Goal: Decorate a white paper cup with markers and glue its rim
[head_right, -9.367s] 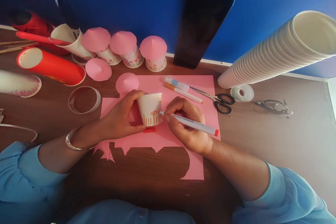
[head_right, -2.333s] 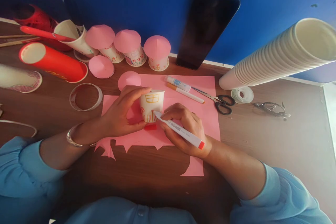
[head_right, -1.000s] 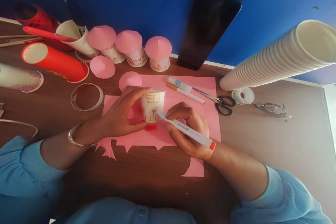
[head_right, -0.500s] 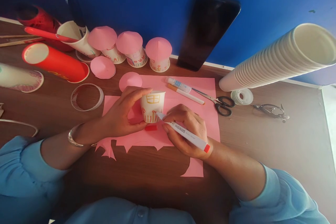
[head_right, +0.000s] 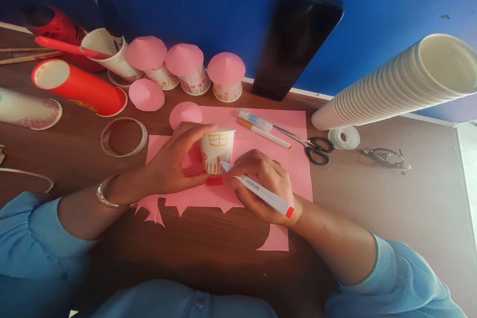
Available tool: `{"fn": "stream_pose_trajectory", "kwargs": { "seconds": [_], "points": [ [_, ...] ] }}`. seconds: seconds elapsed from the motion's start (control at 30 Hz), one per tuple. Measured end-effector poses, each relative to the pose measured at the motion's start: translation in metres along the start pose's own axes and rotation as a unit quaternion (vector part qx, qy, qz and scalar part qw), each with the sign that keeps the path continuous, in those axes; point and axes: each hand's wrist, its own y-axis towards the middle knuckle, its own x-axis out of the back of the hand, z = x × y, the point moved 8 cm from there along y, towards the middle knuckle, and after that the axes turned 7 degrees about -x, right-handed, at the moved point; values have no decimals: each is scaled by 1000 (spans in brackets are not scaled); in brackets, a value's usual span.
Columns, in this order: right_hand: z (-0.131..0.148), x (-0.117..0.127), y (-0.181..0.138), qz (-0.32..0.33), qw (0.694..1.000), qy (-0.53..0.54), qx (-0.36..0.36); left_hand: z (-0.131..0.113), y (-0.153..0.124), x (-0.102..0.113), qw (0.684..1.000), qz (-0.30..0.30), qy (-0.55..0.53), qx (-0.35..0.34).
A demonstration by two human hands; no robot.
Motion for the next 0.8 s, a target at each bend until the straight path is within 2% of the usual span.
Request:
{"fn": "stream_pose_trajectory", "kwargs": {
  "seconds": [0.27, 0.6, 0.8],
  "points": [
    [0, 0, -1, -2, 1000, 0, 7, -3, 2, 1, 1000, -12, -14, -17],
    [2, -2, -3, -9, 999, -25, 17, 0, -1, 0, 1000, -1, -5, 3],
    [2, 0, -3, -15, 999, -49, 17, -4, 1, 3, 1000, -15, -3, -4]
  ]
}}
